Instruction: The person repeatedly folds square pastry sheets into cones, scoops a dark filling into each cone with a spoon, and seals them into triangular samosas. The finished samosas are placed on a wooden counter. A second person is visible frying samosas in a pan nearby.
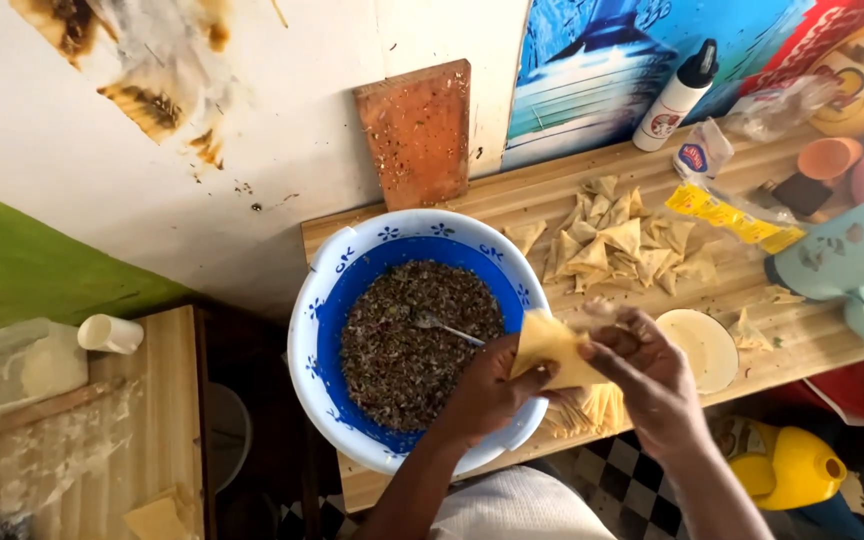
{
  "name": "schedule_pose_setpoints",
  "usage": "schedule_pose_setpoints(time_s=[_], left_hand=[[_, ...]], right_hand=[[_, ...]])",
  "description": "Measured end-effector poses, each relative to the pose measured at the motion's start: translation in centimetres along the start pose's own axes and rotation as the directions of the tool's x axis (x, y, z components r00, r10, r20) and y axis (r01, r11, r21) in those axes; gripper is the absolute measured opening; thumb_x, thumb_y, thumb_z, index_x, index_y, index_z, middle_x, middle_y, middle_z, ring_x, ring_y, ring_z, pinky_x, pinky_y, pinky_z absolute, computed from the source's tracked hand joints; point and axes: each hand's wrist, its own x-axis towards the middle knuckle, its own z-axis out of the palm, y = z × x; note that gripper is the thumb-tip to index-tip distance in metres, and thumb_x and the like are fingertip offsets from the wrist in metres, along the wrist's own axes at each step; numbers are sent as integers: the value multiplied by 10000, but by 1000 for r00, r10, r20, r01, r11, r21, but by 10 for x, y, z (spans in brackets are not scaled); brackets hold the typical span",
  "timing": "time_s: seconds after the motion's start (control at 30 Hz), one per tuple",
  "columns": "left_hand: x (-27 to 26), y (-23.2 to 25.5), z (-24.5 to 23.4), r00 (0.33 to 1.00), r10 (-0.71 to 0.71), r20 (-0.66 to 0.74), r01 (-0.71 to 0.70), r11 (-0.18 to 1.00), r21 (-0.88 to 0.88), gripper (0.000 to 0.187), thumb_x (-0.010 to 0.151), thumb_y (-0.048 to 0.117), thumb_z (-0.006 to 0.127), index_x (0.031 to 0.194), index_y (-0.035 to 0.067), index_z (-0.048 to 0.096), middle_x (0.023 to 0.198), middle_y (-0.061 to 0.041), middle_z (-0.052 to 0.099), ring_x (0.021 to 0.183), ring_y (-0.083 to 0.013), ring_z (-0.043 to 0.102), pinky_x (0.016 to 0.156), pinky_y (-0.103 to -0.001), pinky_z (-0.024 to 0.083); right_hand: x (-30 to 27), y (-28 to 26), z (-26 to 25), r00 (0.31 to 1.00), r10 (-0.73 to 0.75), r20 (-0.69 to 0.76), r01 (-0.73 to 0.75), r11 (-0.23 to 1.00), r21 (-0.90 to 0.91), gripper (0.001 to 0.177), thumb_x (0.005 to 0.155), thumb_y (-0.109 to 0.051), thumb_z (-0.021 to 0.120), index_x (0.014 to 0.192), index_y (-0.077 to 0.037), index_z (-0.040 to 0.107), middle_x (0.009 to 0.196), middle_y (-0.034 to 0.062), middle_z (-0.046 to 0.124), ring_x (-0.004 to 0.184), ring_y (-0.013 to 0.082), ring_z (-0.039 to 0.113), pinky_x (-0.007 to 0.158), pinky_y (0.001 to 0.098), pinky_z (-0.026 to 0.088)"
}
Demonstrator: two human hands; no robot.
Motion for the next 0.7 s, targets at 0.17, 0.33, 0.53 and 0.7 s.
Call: schedule_pose_setpoints(time_s=[0.17,0.33,0.53,0.7], left_hand=[[0,-35,-20,974,204,-96,-197,977,79,363,907,14,741,1244,-4,606,1192,-114,716,1089,-213,705,989,-391,594],[-12,-49,-27,979,190,-80,-206,927,-313,416,869,-70,752,1247,-15,587,1155,-112,700,1088,-185,699,967,-371,600],[14,-95,-46,985,76,-156,-145,855,-497,369,879,-33,751,1217,-12,606,1055,-134,695,935,-223,725,855,-381,640],[46,-150,-68,977,211,-13,-151,744,651,382,734,83,837,1076,31,674,927,-140,713,860,-301,723,749,-443,588]], right_hand=[[-6,5,20,998,-34,61,40,994,-104,372,868,-32,707,1222,-1,598,1073,160,771,1050,205,734,980,366,573],[-6,19,33,985,9,173,12,993,-118,313,900,-17,696,1196,32,607,1056,178,775,980,209,733,907,373,592],[12,33,41,958,36,286,-85,983,161,349,928,-74,679,1252,16,583,1186,167,733,916,179,706,772,320,557],[12,51,31,988,-73,135,116,930,-348,357,903,-30,675,1245,-7,574,1251,109,707,891,158,690,739,312,569]])
